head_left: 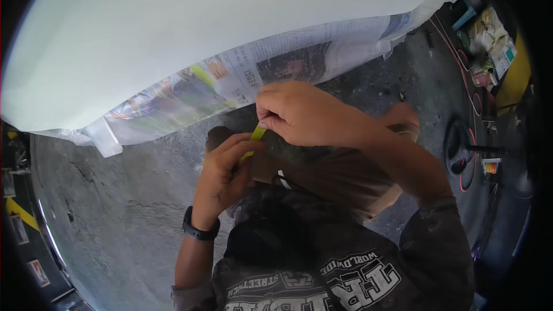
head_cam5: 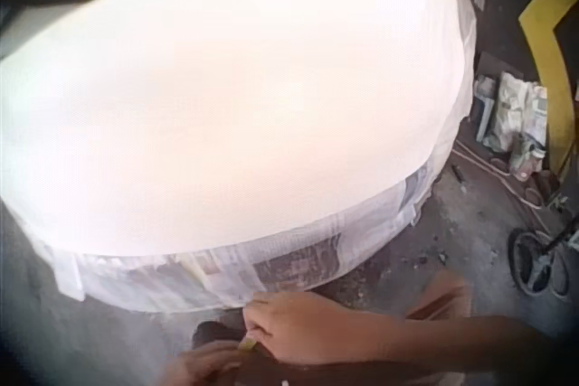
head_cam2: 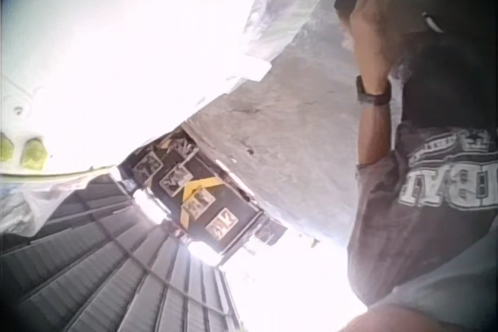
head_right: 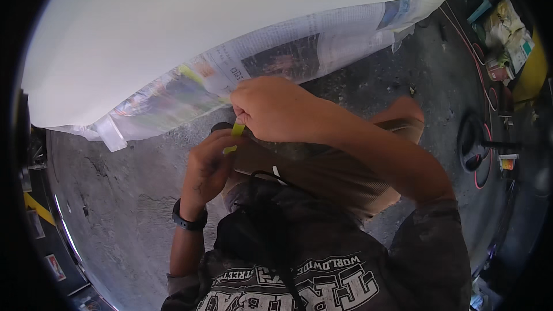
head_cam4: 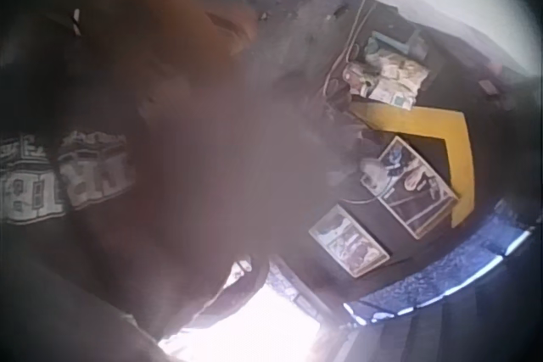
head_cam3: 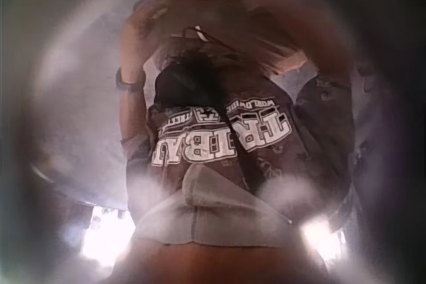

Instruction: The person applies masking tape onto car components and trims the tape using a utility knife.

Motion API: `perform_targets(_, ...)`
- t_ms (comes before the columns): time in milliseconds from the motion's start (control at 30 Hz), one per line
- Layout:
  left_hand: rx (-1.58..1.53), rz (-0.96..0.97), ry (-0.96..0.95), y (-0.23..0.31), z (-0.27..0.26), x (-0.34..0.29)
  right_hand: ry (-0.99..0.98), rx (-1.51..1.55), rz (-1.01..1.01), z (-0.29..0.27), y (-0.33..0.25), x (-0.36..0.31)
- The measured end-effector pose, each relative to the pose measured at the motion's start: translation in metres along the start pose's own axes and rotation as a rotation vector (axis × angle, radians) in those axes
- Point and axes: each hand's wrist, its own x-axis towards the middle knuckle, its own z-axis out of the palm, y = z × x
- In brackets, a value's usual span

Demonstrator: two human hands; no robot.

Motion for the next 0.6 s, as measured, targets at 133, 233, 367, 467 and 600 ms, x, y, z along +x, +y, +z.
perform_targets(133, -0.329, -0.337, -0.072, -0.045, 0.01, -0.032, -0.183, 0.26, 0.579, 0.072, 0.081, -0.026)
perform_targets(233, -0.639, -0.551, 0.02, -0.068, 0.008, -0.064, -0.28, -0.147, 0.538, 0.157, 0.185, -0.096)
perform_targets(367, -0.734, -0.615, 0.311, -0.064, -0.002, -0.09, -0.712, -0.37, 0.545, 0.232, 0.23, -0.171)
perform_targets(467, -0.651, -0.668, 0.459, -0.057, -0.004, -0.093, -0.744, -0.322, 0.46, 0.288, 0.232, -0.224)
perform_targets(600, -0.588, -0.731, 0.6, -0.046, -0.007, -0.117, -0.761, -0.233, 0.34, 0.343, 0.21, -0.242)
